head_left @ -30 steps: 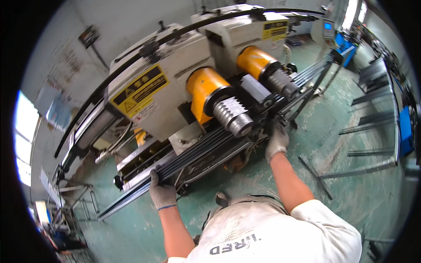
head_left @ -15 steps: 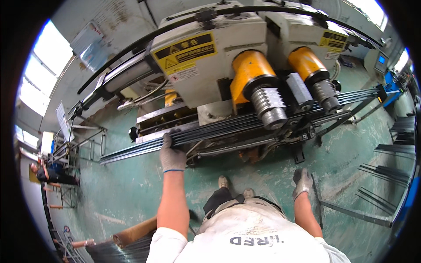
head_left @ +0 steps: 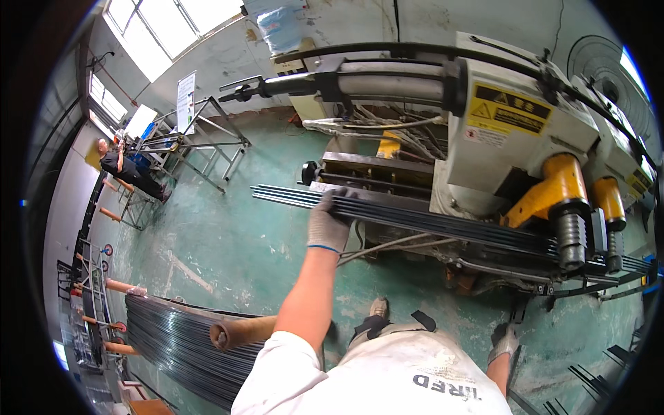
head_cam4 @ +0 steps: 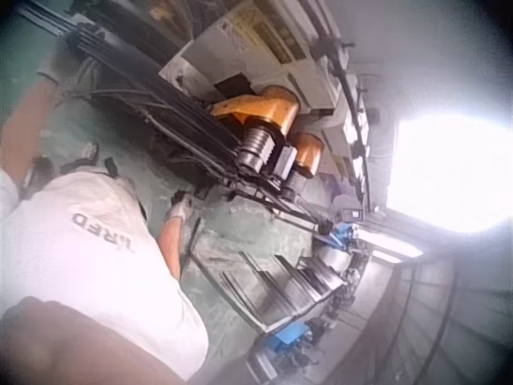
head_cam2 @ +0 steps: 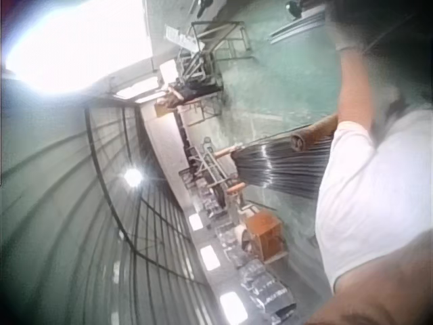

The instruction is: The person repeatedly picks up bundles of long metal rods, feeds them into a bending machine, and removes the bent rods. The person also uses a handheld tool to bend a single rod on a wooden board and places the finished pieces on a metal rack.

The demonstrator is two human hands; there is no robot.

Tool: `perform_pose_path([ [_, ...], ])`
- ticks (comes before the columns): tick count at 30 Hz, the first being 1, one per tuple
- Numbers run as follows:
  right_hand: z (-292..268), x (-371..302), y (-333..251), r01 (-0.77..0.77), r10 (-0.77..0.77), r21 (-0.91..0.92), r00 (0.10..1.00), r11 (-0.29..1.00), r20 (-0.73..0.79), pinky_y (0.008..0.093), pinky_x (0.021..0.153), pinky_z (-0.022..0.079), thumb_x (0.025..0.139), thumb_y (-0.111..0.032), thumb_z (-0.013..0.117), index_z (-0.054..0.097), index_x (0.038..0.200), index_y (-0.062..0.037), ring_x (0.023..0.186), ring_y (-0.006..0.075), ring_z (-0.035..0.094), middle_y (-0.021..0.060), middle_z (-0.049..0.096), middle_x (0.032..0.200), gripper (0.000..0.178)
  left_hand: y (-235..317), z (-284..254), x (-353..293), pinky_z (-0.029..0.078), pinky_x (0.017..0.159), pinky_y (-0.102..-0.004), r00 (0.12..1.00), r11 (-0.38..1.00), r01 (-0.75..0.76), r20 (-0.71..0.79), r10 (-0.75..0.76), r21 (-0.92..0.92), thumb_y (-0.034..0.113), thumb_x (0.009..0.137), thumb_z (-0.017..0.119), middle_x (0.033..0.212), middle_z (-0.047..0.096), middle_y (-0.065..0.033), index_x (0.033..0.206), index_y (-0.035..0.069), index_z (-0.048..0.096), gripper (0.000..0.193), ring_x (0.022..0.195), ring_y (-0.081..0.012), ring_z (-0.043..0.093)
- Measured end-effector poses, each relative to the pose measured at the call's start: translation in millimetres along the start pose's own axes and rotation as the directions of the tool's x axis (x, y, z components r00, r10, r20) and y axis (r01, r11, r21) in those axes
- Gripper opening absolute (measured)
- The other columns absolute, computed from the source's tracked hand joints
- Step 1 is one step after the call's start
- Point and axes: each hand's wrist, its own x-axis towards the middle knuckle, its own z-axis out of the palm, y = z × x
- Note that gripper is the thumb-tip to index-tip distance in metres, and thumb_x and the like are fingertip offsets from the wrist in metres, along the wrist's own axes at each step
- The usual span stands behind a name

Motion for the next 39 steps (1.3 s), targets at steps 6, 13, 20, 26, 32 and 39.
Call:
perform_pose_path([
  [6, 22, -16, 89, -0.147, 0.145, 0.087, 0.989, 0.985, 0.026, 0.0414, 0.055, 0.042, 0.113, -0.037, 0.069, 0.068, 0.1, -0.0169, 0.065, 0.0239, 0.06, 0.0039, 0.068, 0.082, 0.024, 158, -70, 66, 0.057, 0.115, -0.0582, 0.976, 0.986, -0.153, -0.149, 0.161, 0.069, 0.026, 0.118, 0.053, 0.135, 0.071, -0.0216, 0.13, -0.004, 0.066, 0.035, 0.126, -0.0408, 0.069],
  [13, 60, -61, 127, -0.005, -0.022, -0.113, 0.972, 0.994, -0.235, 0.0374, 0.053, 0.045, 0.109, -0.027, 0.073, 0.071, 0.1, -0.0064, 0.062, 0.0228, 0.061, 0.0083, 0.071, 0.083, 0.022, 207, -101, 89, 0.062, 0.105, -0.058, 0.941, 0.948, -0.296, -0.132, 0.31, 0.118, 0.004, 0.113, 0.055, 0.141, 0.07, -0.0245, 0.172, 0.016, 0.028, 0.065, 0.12, -0.044, 0.073],
  [20, 53, -63, 100, -0.033, -0.014, -0.244, 0.982, 0.969, -0.188, 0.0361, 0.054, 0.043, 0.107, -0.03, 0.074, 0.066, 0.105, -0.0176, 0.065, 0.0185, 0.061, 0.003, 0.068, 0.084, 0.015, 206, -89, 68, 0.067, 0.09, -0.0476, 0.929, 0.884, -0.319, -0.073, 0.363, 0.343, 0.005, 0.11, 0.063, 0.135, 0.076, -0.019, 0.168, 0.014, 0.04, 0.063, 0.109, -0.0325, 0.077],
  [26, 48, -39, 108, 0.053, -0.096, -0.225, 0.978, 0.973, -0.183, 0.038, 0.056, 0.046, 0.108, -0.032, 0.072, 0.068, 0.105, -0.0156, 0.069, 0.0194, 0.065, 0.0034, 0.07, 0.083, 0.017, 200, -97, 59, 0.067, 0.091, -0.0516, 0.975, 0.898, -0.198, -0.018, 0.223, 0.393, 0.009, 0.11, 0.061, 0.13, 0.077, -0.0172, 0.163, 0.017, 0.049, 0.055, 0.111, -0.0316, 0.078],
  [32, 63, -44, 105, -0.02, -0.024, -0.372, 0.993, 0.928, -0.114, 0.0399, 0.06, 0.05, 0.109, -0.033, 0.072, 0.073, 0.118, -0.0129, 0.075, 0.0237, 0.069, 0.0066, 0.075, 0.091, 0.022, 202, -97, 48, 0.066, 0.094, -0.0524, 0.965, 0.907, -0.253, 0.02, 0.261, 0.336, 0.011, 0.111, 0.062, 0.131, 0.076, -0.0134, 0.169, 0.019, 0.044, 0.061, 0.114, -0.0323, 0.077],
  [39, 65, -43, 108, 0.014, -0.056, -0.256, 0.986, 0.967, -0.156, 0.0392, 0.061, 0.051, 0.105, -0.023, 0.076, 0.074, 0.108, -0.0084, 0.073, 0.0207, 0.067, 0.0067, 0.072, 0.091, 0.015, 222, -84, 30, 0.062, 0.098, -0.0655, 0.991, 0.848, -0.13, 0.092, 0.096, 0.514, 0.034, 0.115, 0.063, 0.143, 0.07, -0.014, 0.17, 0.028, 0.042, 0.059, 0.116, -0.0374, 0.077],
])
